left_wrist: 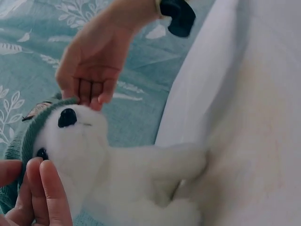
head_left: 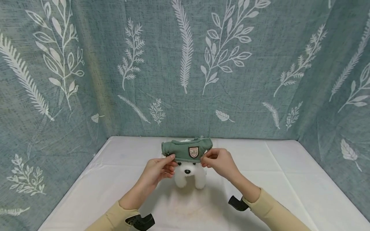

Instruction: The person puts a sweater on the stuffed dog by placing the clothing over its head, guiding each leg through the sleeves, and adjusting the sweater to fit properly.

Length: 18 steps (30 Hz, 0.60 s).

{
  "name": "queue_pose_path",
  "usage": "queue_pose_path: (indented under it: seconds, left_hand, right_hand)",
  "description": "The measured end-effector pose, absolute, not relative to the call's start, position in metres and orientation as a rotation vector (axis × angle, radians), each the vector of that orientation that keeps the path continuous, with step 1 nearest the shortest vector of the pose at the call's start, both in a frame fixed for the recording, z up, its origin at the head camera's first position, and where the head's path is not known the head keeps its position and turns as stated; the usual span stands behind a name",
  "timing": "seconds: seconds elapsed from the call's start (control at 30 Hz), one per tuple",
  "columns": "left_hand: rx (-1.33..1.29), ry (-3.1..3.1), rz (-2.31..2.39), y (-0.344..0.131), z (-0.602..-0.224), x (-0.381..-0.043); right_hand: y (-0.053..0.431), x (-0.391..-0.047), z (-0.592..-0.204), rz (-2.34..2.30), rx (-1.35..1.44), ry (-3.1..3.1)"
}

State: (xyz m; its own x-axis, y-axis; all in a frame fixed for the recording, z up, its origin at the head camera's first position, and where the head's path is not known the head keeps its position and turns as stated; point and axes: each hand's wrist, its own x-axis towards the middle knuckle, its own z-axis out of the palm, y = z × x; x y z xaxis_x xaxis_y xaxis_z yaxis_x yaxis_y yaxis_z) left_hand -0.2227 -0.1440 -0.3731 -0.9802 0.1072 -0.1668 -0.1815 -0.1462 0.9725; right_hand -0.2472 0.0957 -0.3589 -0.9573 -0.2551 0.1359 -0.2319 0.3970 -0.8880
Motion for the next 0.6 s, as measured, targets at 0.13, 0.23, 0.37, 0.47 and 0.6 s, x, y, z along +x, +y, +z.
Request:
queue_pose_path:
  seconds: [0.13,0.23,0.37,0.47,0.6]
  left_hand:
    - [-0.062,1.778,2.305,-0.1440,-0.3729,-0.2232]
    - [-0.039,1.681,2.352,-0.1441,-0.3720,-0.2226]
    - [-0.063,1.661,2.369,-0.1432,-0.3716,-0.2209]
    - [-0.087,1.688,2.373,-0.1417,-0.3718,-0.2188]
    - [-0.055,1.734,2.362,-0.1416,-0.3738,-0.2160]
  right_hand:
    - [0.0996,-0.2452,-0.3618,-1.549,-0.566,2.732]
    - [0.1011,-0.2435,-0.3626,-1.486,-0.656,2.824]
    - [0.1017,-0.2416,-0.3636,-1.505,-0.781,2.811]
    - [0.1015,-0.2405,-0.3651,-1.535,-0.848,2.768]
    - [0.1007,-0.2397,-0.3671,-1.548,-0.836,2.769]
